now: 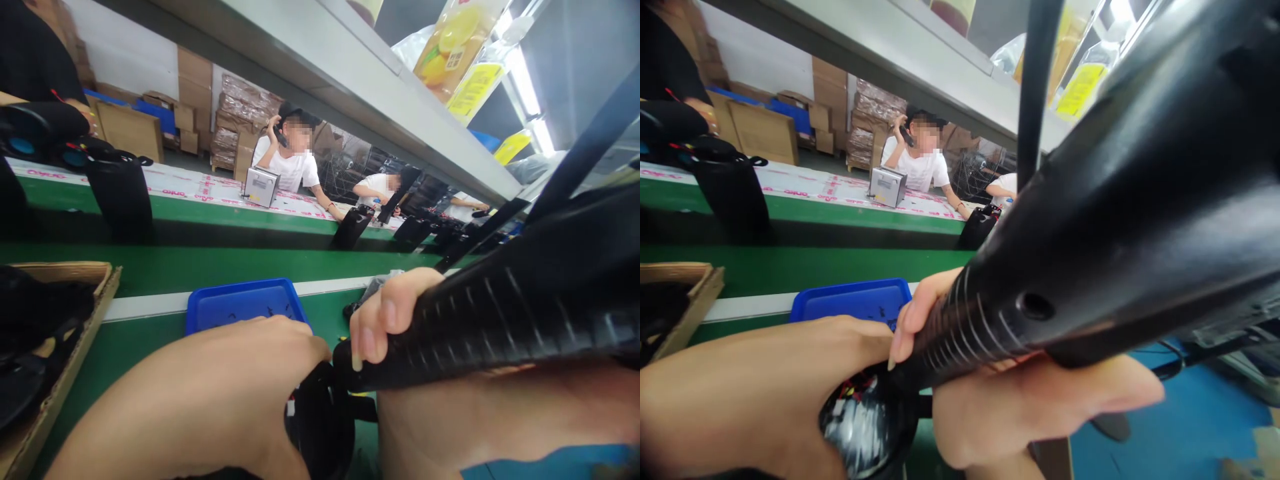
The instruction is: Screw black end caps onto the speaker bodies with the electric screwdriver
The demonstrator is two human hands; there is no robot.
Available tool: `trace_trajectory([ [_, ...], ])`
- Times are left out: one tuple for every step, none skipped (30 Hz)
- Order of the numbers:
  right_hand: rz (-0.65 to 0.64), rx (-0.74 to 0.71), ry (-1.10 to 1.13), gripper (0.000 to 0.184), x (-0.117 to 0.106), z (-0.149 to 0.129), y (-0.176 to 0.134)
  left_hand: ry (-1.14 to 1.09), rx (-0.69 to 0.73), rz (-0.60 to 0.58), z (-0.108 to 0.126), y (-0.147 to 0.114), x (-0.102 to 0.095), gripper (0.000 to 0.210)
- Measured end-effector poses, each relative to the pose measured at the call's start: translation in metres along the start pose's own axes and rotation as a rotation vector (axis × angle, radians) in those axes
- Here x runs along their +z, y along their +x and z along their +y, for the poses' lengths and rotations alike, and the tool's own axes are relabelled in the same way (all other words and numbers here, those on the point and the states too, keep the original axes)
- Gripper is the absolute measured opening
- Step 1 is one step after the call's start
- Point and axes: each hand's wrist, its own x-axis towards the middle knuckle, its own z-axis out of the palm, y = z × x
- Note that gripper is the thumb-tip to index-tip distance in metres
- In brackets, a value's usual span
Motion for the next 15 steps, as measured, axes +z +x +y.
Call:
trace_trajectory([
  [-0.001, -0.007, 0.008, 0.094, 0.001, 0.000, -0.002, -0.013, -0.009, 0.018, -0.001, 0.001, 0.002, 0.028],
  [-0.049, -0.020, 0.025, 0.094, 0.000, 0.001, -0.003, -0.024, -0.018, 0.033, -0.001, 0.001, 0.004, 0.027],
  [-0.095, -0.043, 0.051, 0.092, -0.003, 0.003, -0.004, -0.033, -0.026, 0.047, -0.001, 0.002, 0.005, 0.027],
  [-0.152, -0.060, 0.077, 0.089, -0.008, 0.005, -0.004, -0.040, -0.033, 0.059, -0.002, 0.003, 0.006, 0.027],
  [-0.208, -0.069, 0.095, 0.087, -0.013, 0.008, -0.005, -0.045, -0.037, 0.068, -0.002, 0.004, 0.007, 0.027],
  [-0.258, -0.078, 0.100, 0.085, -0.017, 0.011, -0.005, -0.047, -0.040, 0.077, -0.003, 0.005, 0.007, 0.027],
  [-0.301, -0.089, 0.094, 0.086, -0.020, 0.013, -0.005, -0.049, -0.040, 0.086, -0.004, 0.005, 0.007, 0.026],
  [-0.324, -0.098, 0.089, 0.087, -0.022, 0.015, -0.006, -0.051, -0.038, 0.094, -0.005, 0.005, 0.008, 0.027],
  [-0.349, -0.097, 0.080, 0.089, -0.023, 0.016, -0.006, -0.054, -0.034, 0.102, -0.005, 0.005, 0.009, 0.027],
  [-0.362, -0.095, 0.073, 0.090, -0.022, 0.017, -0.007, -0.061, -0.028, 0.107, -0.005, 0.006, 0.009, 0.027],
  [-0.344, -0.098, 0.076, 0.090, -0.021, 0.018, -0.007, -0.071, -0.021, 0.109, -0.005, 0.006, 0.011, 0.026],
  [-0.314, -0.099, 0.083, 0.090, -0.021, 0.019, -0.008, -0.085, -0.012, 0.106, -0.003, 0.007, 0.012, 0.025],
  [-0.301, -0.094, 0.095, 0.090, -0.021, 0.020, -0.008, -0.101, -0.004, 0.101, -0.001, 0.008, 0.013, 0.024],
  [-0.314, -0.080, 0.108, 0.089, -0.023, 0.021, -0.008, -0.119, 0.002, 0.097, 0.001, 0.009, 0.015, 0.024],
  [-0.346, -0.062, 0.122, 0.088, -0.026, 0.022, -0.008, -0.137, 0.007, 0.094, 0.004, 0.011, 0.016, 0.024],
])
